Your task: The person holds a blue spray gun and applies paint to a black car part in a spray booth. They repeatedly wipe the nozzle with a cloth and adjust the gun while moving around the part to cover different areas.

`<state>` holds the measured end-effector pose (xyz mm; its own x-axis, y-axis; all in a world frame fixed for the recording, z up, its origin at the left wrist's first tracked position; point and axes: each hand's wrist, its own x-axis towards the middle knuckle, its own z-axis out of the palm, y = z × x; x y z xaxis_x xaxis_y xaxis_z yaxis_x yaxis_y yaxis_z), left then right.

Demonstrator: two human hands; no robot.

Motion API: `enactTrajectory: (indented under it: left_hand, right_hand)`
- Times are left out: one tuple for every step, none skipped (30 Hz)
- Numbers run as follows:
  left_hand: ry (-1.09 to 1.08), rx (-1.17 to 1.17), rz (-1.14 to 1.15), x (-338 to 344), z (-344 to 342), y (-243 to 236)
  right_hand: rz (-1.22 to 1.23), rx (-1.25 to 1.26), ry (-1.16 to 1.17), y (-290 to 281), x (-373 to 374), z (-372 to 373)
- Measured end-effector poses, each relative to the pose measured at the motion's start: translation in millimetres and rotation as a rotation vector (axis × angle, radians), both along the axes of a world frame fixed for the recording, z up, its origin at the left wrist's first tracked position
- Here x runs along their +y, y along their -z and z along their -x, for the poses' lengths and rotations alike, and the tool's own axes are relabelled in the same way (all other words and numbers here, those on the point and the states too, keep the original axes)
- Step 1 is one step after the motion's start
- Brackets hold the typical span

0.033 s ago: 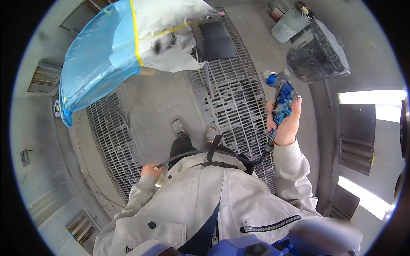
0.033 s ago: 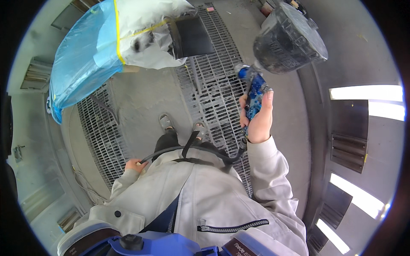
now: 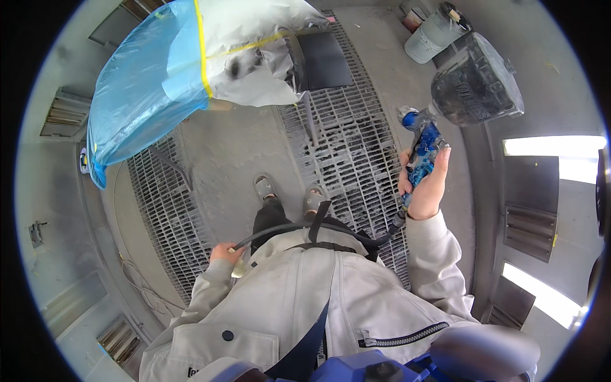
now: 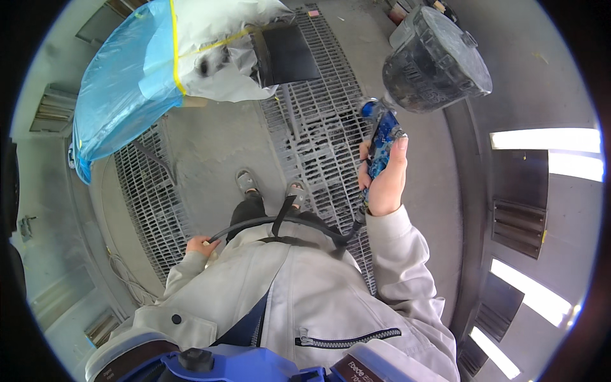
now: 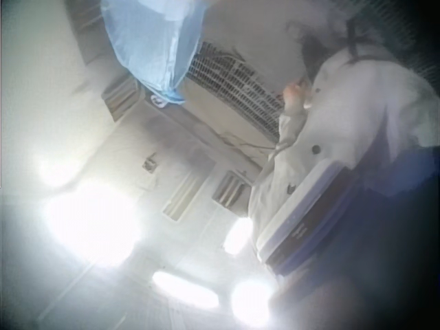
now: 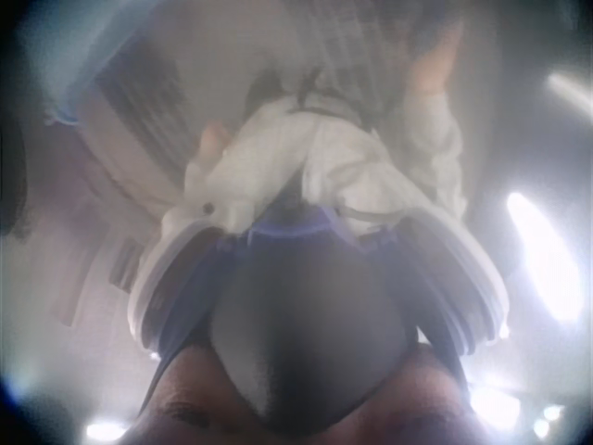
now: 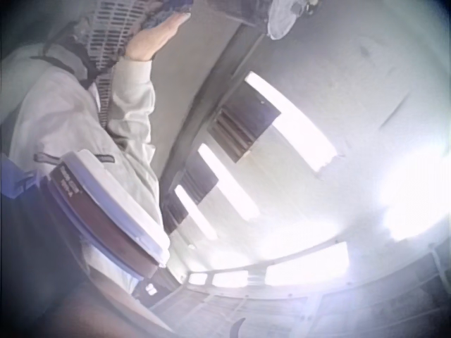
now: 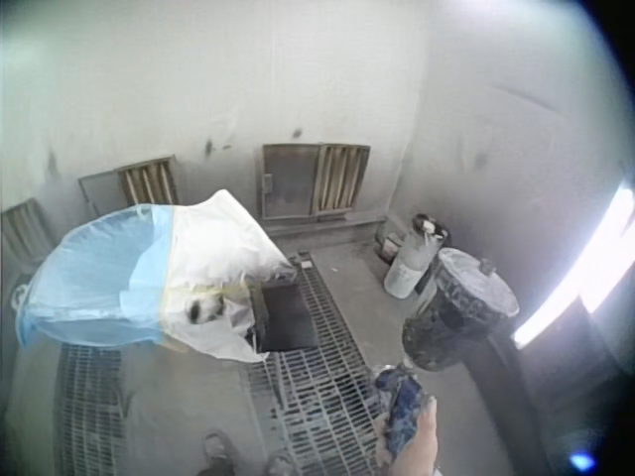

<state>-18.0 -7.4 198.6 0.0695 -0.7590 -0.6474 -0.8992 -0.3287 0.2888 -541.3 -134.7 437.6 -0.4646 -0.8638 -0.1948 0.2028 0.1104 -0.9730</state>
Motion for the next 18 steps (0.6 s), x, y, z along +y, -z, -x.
enactTrajectory:
  left_hand:
    - [-0.035,0.025,0.044,0.3,2.5,3.6]
    - [-0.053,0.018,0.036,1.2,2.7,6.4]
    - [-0.063,0.015,0.024,1.8,2.8,10.5]
    - [-0.070,0.016,0.015,4.3,2.0,13.9]
    - [-0.080,0.005,-0.010,6.9,1.2,17.4]
    - [-0.085,-0.003,-0.032,10.7,-1.0,19.9]
    - [-0.085,0.004,-0.050,15.5,-3.1,21.7]
    - [-0.087,-0.012,-0.074,20.2,-4.7,23.9]
    - [-0.084,-0.013,-0.091,24.4,-6.6,26.0]
    - [-0.080,0.000,-0.115,28.4,-8.0,28.4]
    - [-0.091,-0.009,-0.113,32.1,-9.0,31.1]
    - [-0.103,-0.005,-0.117,35.4,-9.9,34.4]
    - [-0.113,0.016,-0.118,37.8,-10.5,38.3]
    - [-0.111,-0.019,-0.100,39.7,-11.2,42.7]
    - [-0.107,-0.038,-0.081,41.3,-11.5,47.4]
    - [-0.100,-0.040,-0.059,42.2,-12.3,51.9]
    - [-0.122,-0.057,-0.063,42.2,-12.8,56.5]
    - [-0.139,-0.057,-0.062,40.3,-13.0,61.1]
  right_hand:
    - [-0.025,0.057,0.042,3.2,0.0,-4.5]
    - [-0.051,0.114,0.084,6.7,0.3,-10.1]
    - [-0.043,0.084,0.038,9.4,1.1,-14.7]
    - [-0.036,0.054,-0.010,12.0,2.2,-19.5]
    - [-0.022,0.015,-0.095,14.2,3.2,-23.6]
    - [-0.036,-0.040,-0.117,17.7,4.1,-29.7]
    - [-0.030,-0.075,-0.201,21.6,3.8,-34.8]
    - [-0.030,-0.096,-0.281,24.8,3.7,-38.4]
    - [-0.034,-0.153,-0.391,27.5,3.3,-39.7]
    - [-0.066,-0.188,-0.432,30.5,3.0,-40.6]
    - [-0.076,-0.201,-0.458,34.1,1.3,-40.2]
    - [-0.071,-0.223,-0.496,37.9,0.0,-39.3]
    - [-0.066,-0.187,-0.452,41.8,-1.0,-37.9]
    - [-0.055,-0.156,-0.414,45.9,-2.1,-36.5]
    - [-0.043,-0.124,-0.375,49.3,-1.7,-34.6]
    - [-0.020,-0.072,-0.297,51.4,0.7,-32.8]
    - [-0.006,-0.021,-0.235,52.9,3.5,-30.9]
    - [0.012,0.030,-0.169,53.2,6.7,-29.3]
